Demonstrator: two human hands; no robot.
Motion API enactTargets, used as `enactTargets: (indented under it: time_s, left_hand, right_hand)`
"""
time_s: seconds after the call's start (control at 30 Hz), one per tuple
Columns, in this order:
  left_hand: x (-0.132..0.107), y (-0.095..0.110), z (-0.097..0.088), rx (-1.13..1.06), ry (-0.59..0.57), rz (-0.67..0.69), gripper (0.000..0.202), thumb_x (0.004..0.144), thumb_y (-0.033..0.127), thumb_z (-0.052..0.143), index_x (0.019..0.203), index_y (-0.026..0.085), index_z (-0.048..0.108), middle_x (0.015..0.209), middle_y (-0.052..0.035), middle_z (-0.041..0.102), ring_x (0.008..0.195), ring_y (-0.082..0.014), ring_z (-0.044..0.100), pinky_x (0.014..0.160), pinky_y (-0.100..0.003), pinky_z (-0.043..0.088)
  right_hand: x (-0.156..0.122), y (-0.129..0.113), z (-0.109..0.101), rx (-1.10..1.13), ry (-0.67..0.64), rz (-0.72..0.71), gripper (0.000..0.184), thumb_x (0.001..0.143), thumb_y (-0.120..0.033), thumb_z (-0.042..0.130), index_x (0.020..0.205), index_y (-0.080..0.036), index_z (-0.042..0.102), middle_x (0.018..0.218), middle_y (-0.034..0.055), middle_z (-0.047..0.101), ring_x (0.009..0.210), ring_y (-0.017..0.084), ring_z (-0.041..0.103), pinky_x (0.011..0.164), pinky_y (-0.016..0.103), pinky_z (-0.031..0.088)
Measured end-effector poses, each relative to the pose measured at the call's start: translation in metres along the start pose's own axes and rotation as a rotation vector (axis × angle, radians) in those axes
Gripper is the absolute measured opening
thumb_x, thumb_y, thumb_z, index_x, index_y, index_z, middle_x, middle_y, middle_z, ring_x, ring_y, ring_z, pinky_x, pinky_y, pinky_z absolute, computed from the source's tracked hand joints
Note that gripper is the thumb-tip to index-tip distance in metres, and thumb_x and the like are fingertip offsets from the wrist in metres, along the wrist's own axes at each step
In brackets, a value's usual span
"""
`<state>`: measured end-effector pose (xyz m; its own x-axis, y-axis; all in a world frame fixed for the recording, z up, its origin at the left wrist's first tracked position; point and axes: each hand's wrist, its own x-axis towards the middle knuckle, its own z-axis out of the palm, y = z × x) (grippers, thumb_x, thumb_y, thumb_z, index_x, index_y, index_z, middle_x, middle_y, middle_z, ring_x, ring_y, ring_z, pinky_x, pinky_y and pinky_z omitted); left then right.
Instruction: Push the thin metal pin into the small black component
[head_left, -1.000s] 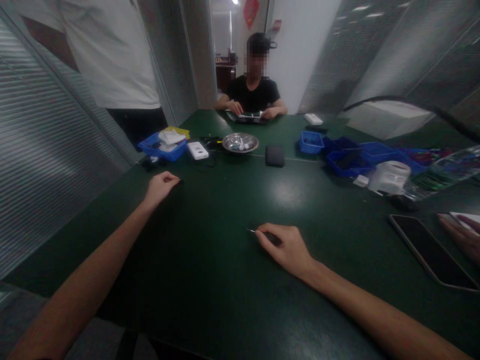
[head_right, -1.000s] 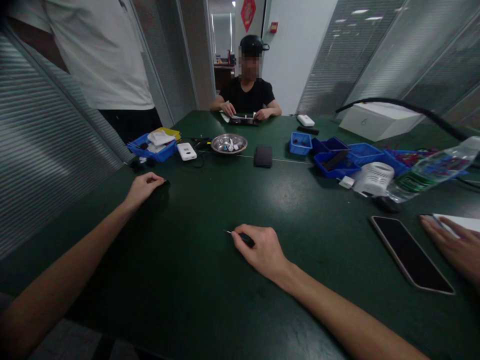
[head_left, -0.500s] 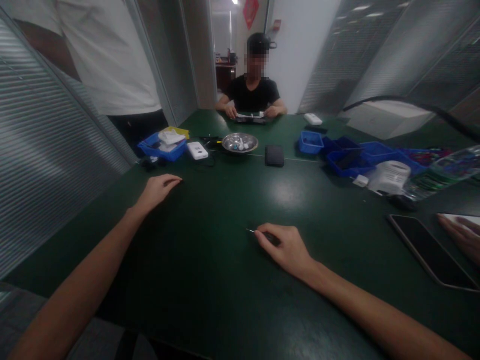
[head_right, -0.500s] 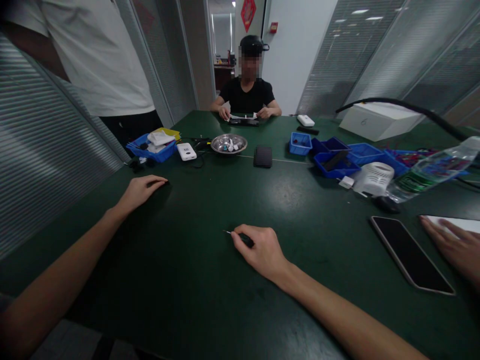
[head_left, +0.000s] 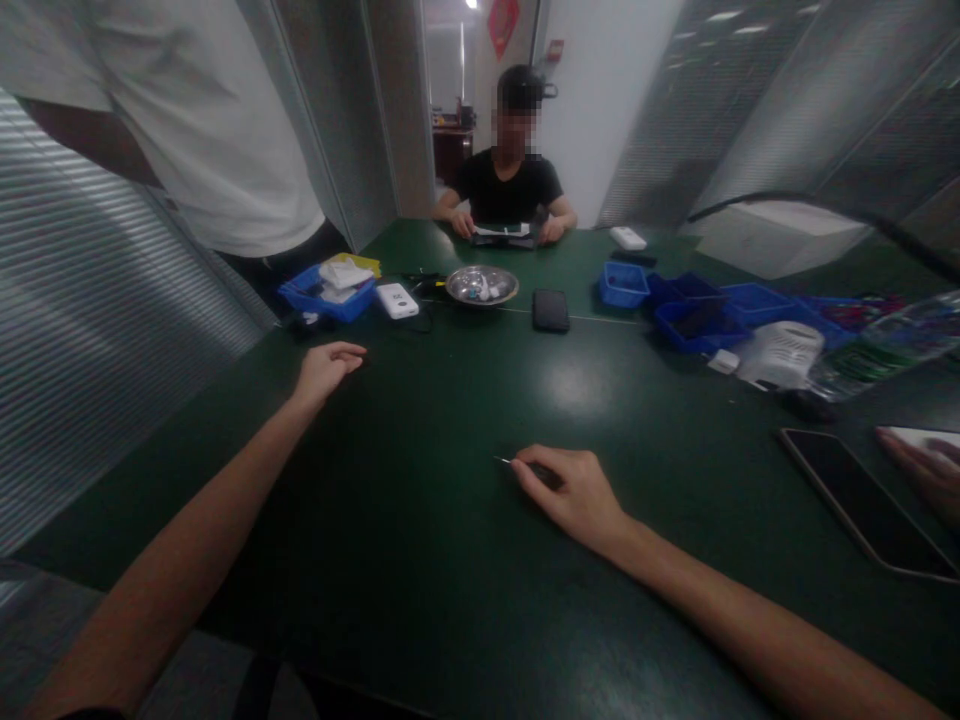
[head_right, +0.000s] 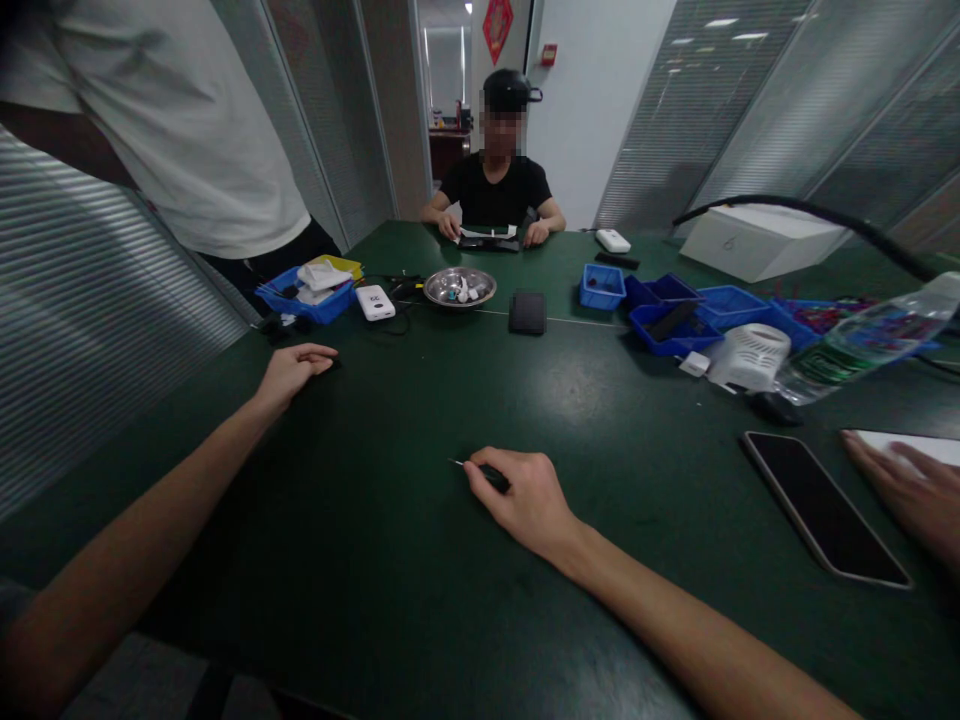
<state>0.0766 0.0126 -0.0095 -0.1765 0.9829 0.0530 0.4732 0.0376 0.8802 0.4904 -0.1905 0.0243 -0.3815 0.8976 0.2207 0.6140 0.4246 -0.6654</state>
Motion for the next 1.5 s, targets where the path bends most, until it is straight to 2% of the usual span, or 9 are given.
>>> enactTargets:
  time_s: [0.1, 0.17, 0.3, 0.43, 0.57, 0.63, 0.77, 1.1, 1.5]
  left_hand:
    - [-0.004, -0.001, -0.004, 0.041, -0.038, 0.037, 0.038, 0.072, 0.034, 0.081, 0.107, 0.019, 0.079, 0.097, -0.0096, 0.077, 0.088, -0.0257, 0.071, 0.076, -0.036, 0.053]
    - [-0.008, -0.001, -0.009, 0.165, -0.033, 0.088, 0.036, 0.074, 0.041, 0.081, 0.103, 0.02, 0.079, 0.098, -0.0095, 0.077, 0.089, -0.026, 0.07, 0.078, -0.036, 0.053]
    - [-0.018, 0.008, -0.011, 0.38, -0.037, 0.255, 0.03, 0.081, 0.047, 0.076, 0.096, 0.022, 0.08, 0.097, -0.0088, 0.076, 0.086, -0.0257, 0.068, 0.076, -0.036, 0.051]
    - [-0.048, 0.038, 0.013, 0.371, -0.337, 0.396, 0.031, 0.089, 0.046, 0.07, 0.107, 0.023, 0.078, 0.1, -0.0076, 0.073, 0.084, -0.0226, 0.066, 0.071, -0.033, 0.05]
    - [-0.11, 0.078, 0.058, 0.247, -0.688, 0.574, 0.025, 0.095, 0.042, 0.066, 0.108, 0.023, 0.075, 0.102, -0.0071, 0.07, 0.087, -0.0202, 0.064, 0.074, -0.031, 0.05]
    - [-0.139, 0.091, 0.078, 0.195, -0.766, 0.687, 0.021, 0.097, 0.036, 0.065, 0.112, 0.023, 0.073, 0.106, -0.0076, 0.069, 0.097, -0.0214, 0.063, 0.084, -0.034, 0.049]
    - [-0.166, 0.099, 0.093, 0.164, -0.78, 0.774, 0.019, 0.097, 0.026, 0.065, 0.114, 0.022, 0.07, 0.108, -0.0088, 0.067, 0.105, -0.0234, 0.059, 0.093, -0.037, 0.046]
    - [-0.165, 0.1, 0.088, 0.171, -0.793, 0.765, 0.018, 0.098, 0.023, 0.063, 0.115, 0.019, 0.069, 0.109, -0.0081, 0.065, 0.106, -0.0227, 0.057, 0.092, -0.035, 0.045]
    - [-0.164, 0.101, 0.09, 0.207, -0.814, 0.803, 0.017, 0.099, 0.027, 0.064, 0.113, 0.019, 0.069, 0.108, -0.0077, 0.065, 0.105, -0.0231, 0.058, 0.096, -0.038, 0.043]
  right_hand:
    - [0.0, 0.002, 0.0, -0.013, 0.012, -0.006, 0.03, 0.104, -0.039, 0.051, 0.101, -0.021, 0.075, 0.084, 0.0025, 0.076, 0.063, 0.015, 0.068, 0.06, 0.025, 0.052]
    - [0.0, 0.003, 0.0, -0.018, 0.018, -0.004, 0.03, 0.104, -0.039, 0.051, 0.1, -0.021, 0.075, 0.083, 0.0021, 0.076, 0.062, 0.015, 0.068, 0.06, 0.025, 0.052]
    - [0.0, 0.002, 0.0, -0.011, 0.021, 0.014, 0.029, 0.104, -0.038, 0.052, 0.101, -0.021, 0.075, 0.086, 0.0024, 0.076, 0.064, 0.015, 0.069, 0.061, 0.026, 0.053]
    - [0.002, -0.001, 0.0, -0.018, 0.038, 0.041, 0.027, 0.103, -0.038, 0.053, 0.1, -0.021, 0.075, 0.086, 0.0025, 0.076, 0.065, 0.016, 0.068, 0.062, 0.026, 0.053]
    - [0.005, -0.005, 0.001, -0.03, 0.03, 0.074, 0.025, 0.102, -0.038, 0.054, 0.102, -0.022, 0.073, 0.082, 0.0024, 0.074, 0.063, 0.016, 0.066, 0.06, 0.025, 0.052]
    - [0.006, -0.007, 0.002, -0.05, 0.031, 0.086, 0.023, 0.101, -0.038, 0.056, 0.1, -0.021, 0.072, 0.078, 0.0022, 0.073, 0.061, 0.016, 0.065, 0.058, 0.025, 0.05]
    - [0.008, -0.01, 0.004, -0.067, 0.018, 0.056, 0.024, 0.1, -0.038, 0.057, 0.091, -0.021, 0.07, 0.074, 0.0017, 0.071, 0.058, 0.015, 0.062, 0.057, 0.025, 0.047]
    - [0.007, -0.005, 0.001, -0.086, -0.053, 0.001, 0.02, 0.099, -0.033, 0.058, 0.091, -0.021, 0.071, 0.074, 0.0005, 0.069, 0.06, 0.014, 0.061, 0.057, 0.024, 0.042]
    - [0.011, -0.011, 0.007, -0.07, -0.012, 0.011, 0.02, 0.101, -0.035, 0.057, 0.094, -0.022, 0.07, 0.076, -0.0004, 0.07, 0.058, 0.013, 0.061, 0.057, 0.023, 0.043]
